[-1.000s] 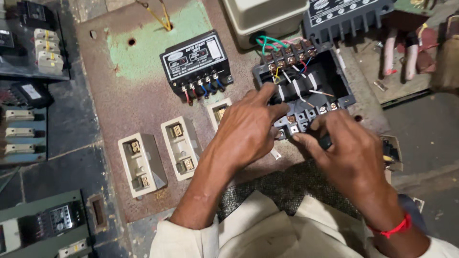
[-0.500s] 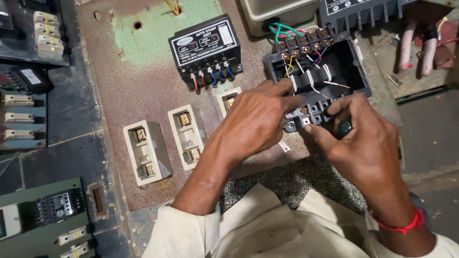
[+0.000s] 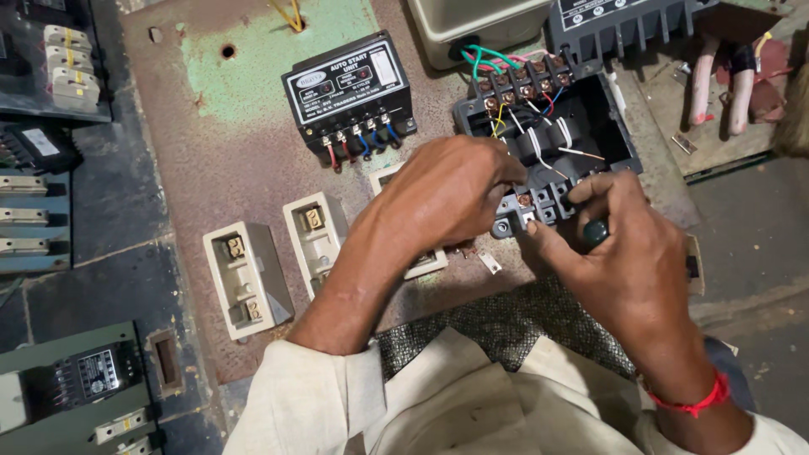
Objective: The person wires an electrical control panel by inserting wires into terminal blocks, securing them with a screwdriver, and cleaning the workspace with a brush.
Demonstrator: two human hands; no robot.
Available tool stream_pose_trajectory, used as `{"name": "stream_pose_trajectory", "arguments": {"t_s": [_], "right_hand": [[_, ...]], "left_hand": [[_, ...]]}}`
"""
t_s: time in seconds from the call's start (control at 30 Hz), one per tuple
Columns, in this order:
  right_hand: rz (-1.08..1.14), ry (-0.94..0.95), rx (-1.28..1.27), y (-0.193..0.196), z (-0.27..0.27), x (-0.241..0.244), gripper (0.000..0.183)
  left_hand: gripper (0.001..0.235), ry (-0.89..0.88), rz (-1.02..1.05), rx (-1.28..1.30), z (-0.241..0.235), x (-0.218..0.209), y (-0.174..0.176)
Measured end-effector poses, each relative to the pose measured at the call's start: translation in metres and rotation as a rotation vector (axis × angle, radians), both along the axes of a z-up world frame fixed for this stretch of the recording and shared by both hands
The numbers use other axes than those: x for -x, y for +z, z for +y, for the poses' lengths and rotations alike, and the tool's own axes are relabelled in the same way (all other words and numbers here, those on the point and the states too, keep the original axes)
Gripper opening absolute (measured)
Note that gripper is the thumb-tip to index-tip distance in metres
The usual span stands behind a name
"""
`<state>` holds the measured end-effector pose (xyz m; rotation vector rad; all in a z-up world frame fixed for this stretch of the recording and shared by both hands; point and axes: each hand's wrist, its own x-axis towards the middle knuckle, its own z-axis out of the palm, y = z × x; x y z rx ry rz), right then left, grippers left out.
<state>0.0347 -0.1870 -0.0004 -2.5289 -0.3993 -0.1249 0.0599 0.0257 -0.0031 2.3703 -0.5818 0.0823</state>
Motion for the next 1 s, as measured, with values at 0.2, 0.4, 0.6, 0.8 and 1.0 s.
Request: {"name": "stream_pose_trajectory", "arguments": {"t_s": [0.2,0.4,0.6,0.8,1.0], "right_hand": [[0.002,-0.001,-0.003,-0.002,0.001,0.0,0.048],[-0.047,0.043,-0.006,-0.003,0.0,0.0,0.048],[-0.034,0.037,-0.017,-0.003,0.002,0.003,0.046],[0.113,0.07,-0.196,0.01,-0.006,0.0,0.036],[0.531,0.153,-1.183,0.001,-0.09,-0.012,0.024]], "left_hand": [[0.036,0.076,-0.018,-0.075,-0.005,-0.001,-0.004],[0.033,0.076,-0.095,-0.112,-0.007,0.0,0.002],[0.029,0.081,-0.097,-0.14,-0.007,0.001,0.001],[0.046,0.157,0.131,-0.112,-0.011,0.0,0.004],[0.016,0.319,-0.283,0.404,-0.024,0.068,0.016]]}}
